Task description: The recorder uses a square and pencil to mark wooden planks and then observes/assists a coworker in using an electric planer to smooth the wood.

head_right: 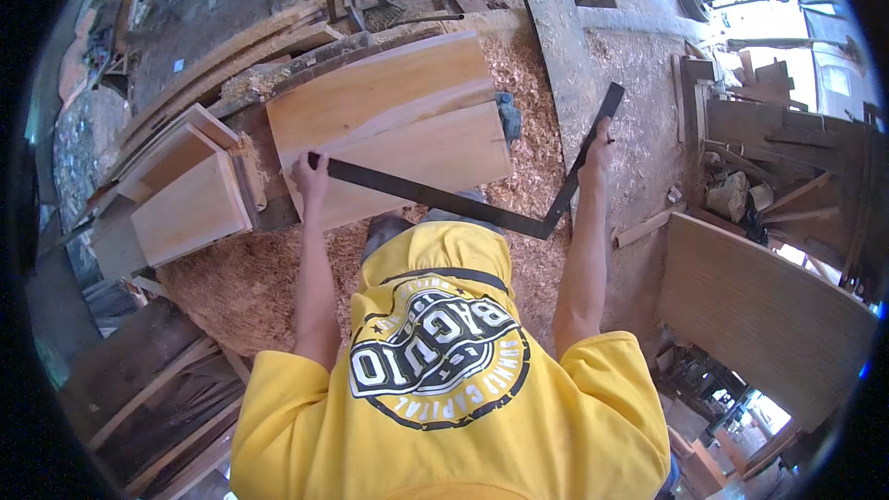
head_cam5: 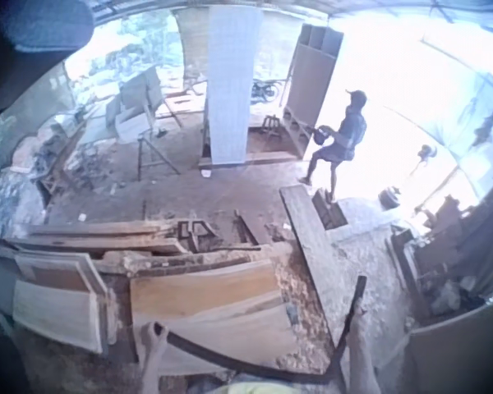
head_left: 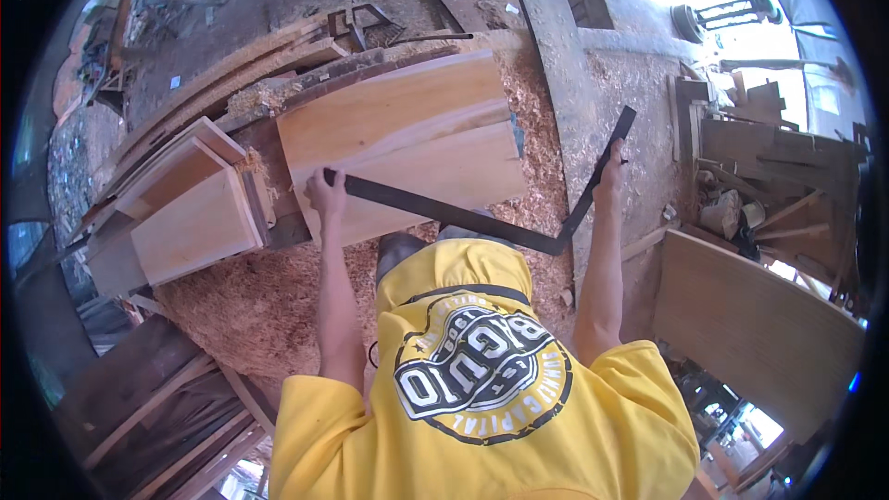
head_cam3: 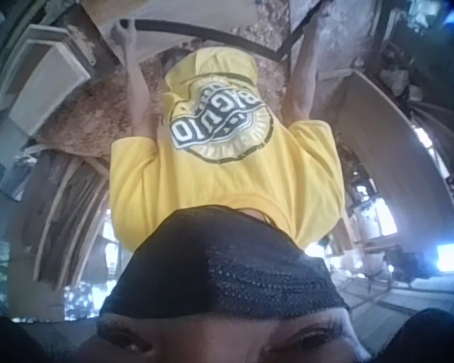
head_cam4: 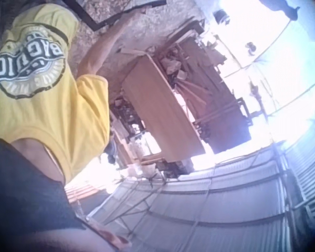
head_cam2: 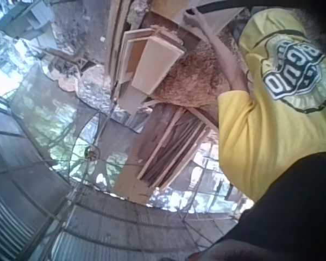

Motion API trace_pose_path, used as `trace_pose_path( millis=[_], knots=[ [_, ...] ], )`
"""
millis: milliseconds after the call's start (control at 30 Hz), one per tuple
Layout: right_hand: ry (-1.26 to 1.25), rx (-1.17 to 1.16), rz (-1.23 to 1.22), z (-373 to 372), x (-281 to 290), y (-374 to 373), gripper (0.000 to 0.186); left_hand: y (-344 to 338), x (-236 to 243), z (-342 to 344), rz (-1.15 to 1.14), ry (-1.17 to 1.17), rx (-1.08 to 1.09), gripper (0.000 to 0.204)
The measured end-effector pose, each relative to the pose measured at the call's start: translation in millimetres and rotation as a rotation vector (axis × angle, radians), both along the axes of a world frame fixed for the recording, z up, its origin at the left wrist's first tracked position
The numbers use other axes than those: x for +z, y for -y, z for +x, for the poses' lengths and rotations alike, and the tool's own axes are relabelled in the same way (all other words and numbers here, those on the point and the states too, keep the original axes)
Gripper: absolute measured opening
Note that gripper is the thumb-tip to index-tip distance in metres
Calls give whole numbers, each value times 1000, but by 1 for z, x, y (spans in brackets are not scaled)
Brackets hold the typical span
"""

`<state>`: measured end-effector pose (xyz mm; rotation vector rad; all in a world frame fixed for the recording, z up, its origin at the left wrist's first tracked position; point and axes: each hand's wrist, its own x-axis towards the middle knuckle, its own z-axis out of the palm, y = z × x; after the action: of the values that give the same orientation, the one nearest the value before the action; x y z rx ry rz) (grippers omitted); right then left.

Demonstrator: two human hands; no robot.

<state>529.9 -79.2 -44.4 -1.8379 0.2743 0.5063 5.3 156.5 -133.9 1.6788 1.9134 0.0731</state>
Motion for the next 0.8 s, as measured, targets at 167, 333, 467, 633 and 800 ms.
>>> trace_pose_path(
  millis=[167, 333, 467, 633, 800],
  knots=[
    [-5, -45, 6, -1, -18, 40, 47, 16, -31, -10, 316, -66, -161, 82],
    [-2, -141, -113, -13, -18, 53, 45, 32, -36, -7, 140, -130, -312, 87],
    [68, -3, -129, -34, -5, 57, 50, 37, -47, -17, 186, -219, -300, 83],
    [16, 18, -60, -52, 8, 59, 57, 40, -46, -25, 262, -129, -260, 87],
    [-8, -3, -85, -40, 28, 66, 63, 28, -32, -18, 183, 89, -165, 87]
  ],
)
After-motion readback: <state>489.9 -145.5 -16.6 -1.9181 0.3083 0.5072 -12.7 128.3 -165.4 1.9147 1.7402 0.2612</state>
